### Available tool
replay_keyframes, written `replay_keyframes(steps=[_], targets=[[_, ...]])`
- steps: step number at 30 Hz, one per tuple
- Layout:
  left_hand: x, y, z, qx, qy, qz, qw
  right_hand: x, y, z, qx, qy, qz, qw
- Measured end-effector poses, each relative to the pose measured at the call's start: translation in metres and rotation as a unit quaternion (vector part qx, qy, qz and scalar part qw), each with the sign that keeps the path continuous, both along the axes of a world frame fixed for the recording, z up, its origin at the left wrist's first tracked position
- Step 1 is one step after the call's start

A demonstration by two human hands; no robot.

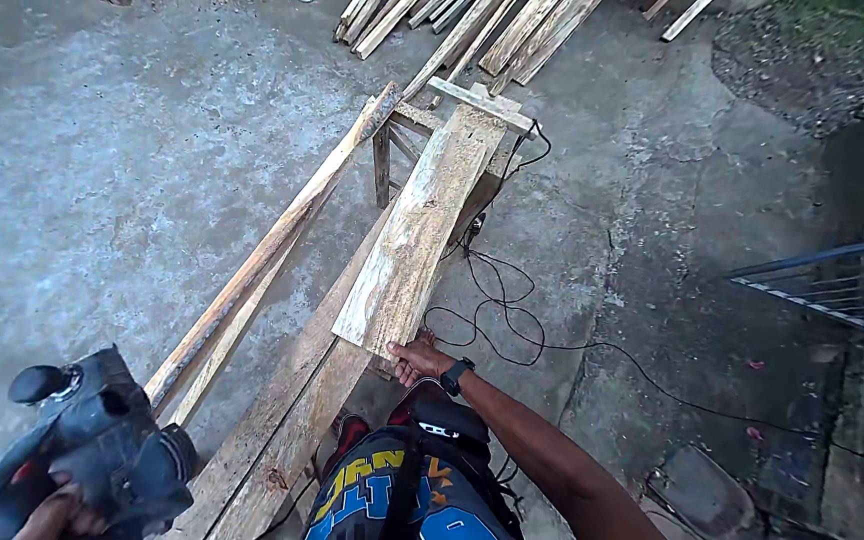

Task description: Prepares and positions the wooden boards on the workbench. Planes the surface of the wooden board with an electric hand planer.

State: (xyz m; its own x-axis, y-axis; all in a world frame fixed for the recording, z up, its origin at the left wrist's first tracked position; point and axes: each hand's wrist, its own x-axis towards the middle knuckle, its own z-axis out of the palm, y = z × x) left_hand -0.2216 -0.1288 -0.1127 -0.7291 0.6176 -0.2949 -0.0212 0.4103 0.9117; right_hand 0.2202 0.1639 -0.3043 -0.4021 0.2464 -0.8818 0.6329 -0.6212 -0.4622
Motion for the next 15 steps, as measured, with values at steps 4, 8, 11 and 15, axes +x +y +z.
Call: replay_keyframes(steps=[4, 8, 11, 15], targets=[[0.059, 0.12, -0.015, -0.006, 0.02, -0.009, 1.0, 0.015, 0.023, -0.006, -0.012, 0.066, 0.124, 0.99], [0.146, 0.248, -0.001, 0.0, 0.029, -0.075, 0.997, 0.053, 0.085, 0.003, 0.02, 0.119, 0.105, 0.987], [0.209, 0.333, 0.005, -0.013, 0.029, -0.133, 0.991, 0.087, 0.142, 0.013, 0.074, 0.142, -0.03, 0.987], [0.268, 0.418, -0.01, -0.054, 0.005, -0.189, 0.98, 0.085, 0.154, 0.006, 0.096, 0.151, 0.055, 0.982]])
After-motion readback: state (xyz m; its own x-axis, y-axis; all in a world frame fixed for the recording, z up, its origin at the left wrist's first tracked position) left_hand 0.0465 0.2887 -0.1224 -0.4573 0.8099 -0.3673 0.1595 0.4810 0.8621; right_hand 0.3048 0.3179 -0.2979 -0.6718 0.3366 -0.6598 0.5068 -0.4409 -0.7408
